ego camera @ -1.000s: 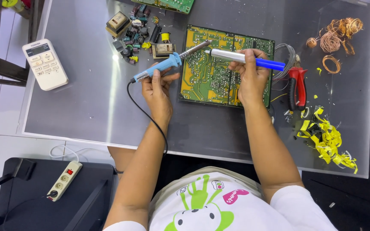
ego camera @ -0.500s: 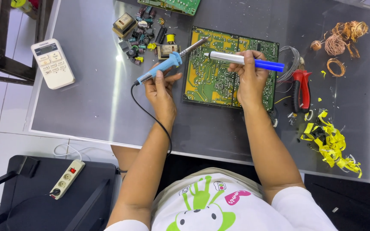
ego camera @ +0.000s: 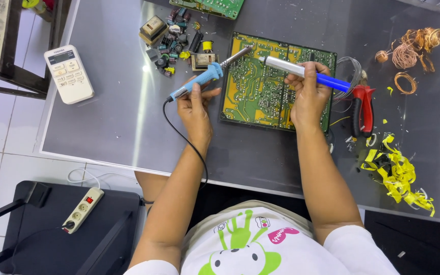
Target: The person uses a soldering iron and a desoldering pump to remove solder from a green circuit board. The hands hold the tools and repeatedly apply them to the board's surface to melt and extract solder from various points.
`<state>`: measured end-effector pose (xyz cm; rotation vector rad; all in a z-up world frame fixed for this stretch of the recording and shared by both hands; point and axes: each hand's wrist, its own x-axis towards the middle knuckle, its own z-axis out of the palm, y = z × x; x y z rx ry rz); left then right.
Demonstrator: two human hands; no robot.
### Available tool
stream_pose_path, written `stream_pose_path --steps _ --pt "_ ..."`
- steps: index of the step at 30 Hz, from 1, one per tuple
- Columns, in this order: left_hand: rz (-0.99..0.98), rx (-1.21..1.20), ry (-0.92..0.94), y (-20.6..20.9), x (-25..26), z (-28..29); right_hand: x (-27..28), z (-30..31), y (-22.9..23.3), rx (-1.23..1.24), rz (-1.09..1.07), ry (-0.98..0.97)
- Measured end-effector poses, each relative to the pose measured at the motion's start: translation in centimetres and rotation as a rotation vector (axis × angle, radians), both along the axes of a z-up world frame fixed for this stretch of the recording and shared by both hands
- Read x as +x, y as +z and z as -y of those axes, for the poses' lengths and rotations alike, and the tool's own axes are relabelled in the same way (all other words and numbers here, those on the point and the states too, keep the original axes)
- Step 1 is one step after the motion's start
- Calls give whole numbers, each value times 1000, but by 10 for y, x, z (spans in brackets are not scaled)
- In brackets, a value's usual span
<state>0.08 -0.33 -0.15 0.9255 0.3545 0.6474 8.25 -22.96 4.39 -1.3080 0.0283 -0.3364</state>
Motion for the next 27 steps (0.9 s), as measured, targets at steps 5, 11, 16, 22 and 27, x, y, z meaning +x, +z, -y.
stream_pose_path --steps 5,11,16,22,27 --pt "2 4 -20 -2 0 -3 -5 10 -4 6 -38 33" --pt "19 -10 -69 6 -2 0 -5 44 -9 42 -24 -49" --pt "37 26 -106 2 -2 -1 -22 67 -3 -40 -37 -47" --pt "51 55 -129 -2 -1 1 -26 103 -11 11 1 -184" --pt "-3 113 -129 -2 -4 0 -44 88 -7 7 -54 -121"
